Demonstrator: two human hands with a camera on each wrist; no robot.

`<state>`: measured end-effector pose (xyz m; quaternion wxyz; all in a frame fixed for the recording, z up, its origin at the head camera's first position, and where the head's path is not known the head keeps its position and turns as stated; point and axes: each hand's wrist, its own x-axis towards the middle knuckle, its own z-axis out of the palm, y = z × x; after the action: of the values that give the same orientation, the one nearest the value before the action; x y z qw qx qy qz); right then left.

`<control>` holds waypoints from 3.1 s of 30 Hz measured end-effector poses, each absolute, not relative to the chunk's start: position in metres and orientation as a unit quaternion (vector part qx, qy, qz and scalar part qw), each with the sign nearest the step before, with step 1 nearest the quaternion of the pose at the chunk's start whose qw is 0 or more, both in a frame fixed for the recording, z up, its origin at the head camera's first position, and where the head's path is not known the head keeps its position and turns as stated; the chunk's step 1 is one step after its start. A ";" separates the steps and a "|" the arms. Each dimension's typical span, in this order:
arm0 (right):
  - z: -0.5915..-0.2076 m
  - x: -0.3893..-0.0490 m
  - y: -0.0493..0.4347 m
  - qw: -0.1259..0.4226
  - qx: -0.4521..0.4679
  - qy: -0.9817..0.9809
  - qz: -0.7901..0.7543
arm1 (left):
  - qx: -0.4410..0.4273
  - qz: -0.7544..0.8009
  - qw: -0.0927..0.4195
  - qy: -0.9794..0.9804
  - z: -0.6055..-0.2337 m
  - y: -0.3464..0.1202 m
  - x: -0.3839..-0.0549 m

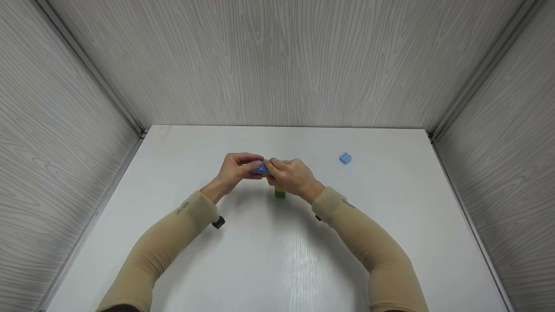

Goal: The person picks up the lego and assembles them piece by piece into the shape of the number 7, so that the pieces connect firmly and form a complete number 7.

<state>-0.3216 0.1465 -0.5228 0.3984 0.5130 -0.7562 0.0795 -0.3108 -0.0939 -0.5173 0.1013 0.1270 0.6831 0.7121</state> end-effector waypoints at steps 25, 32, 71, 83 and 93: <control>-0.528 -0.321 0.156 0.135 0.403 -0.809 0.406 | 0.102 0.737 0.083 0.664 -0.520 -0.088 -0.306; -0.523 -0.320 0.149 0.066 0.341 -0.795 0.497 | 0.102 0.733 0.067 0.670 -0.519 -0.091 -0.304; -0.539 -0.350 0.326 -0.021 -0.021 -0.854 0.519 | 0.112 0.679 0.058 0.723 -0.525 -0.085 -0.297; -0.560 -0.363 0.339 -0.042 -0.080 -0.859 0.503 | 0.107 0.670 0.060 0.732 -0.523 -0.087 -0.294; -0.573 -0.374 0.338 -0.042 -0.104 -0.868 0.483 | 0.104 0.662 0.069 0.739 -0.521 -0.085 -0.293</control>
<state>-0.3735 0.3380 -0.5730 -0.0421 -0.1043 -0.8683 0.4831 -0.2932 -0.0852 -0.5215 0.0693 0.1039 0.7390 0.6620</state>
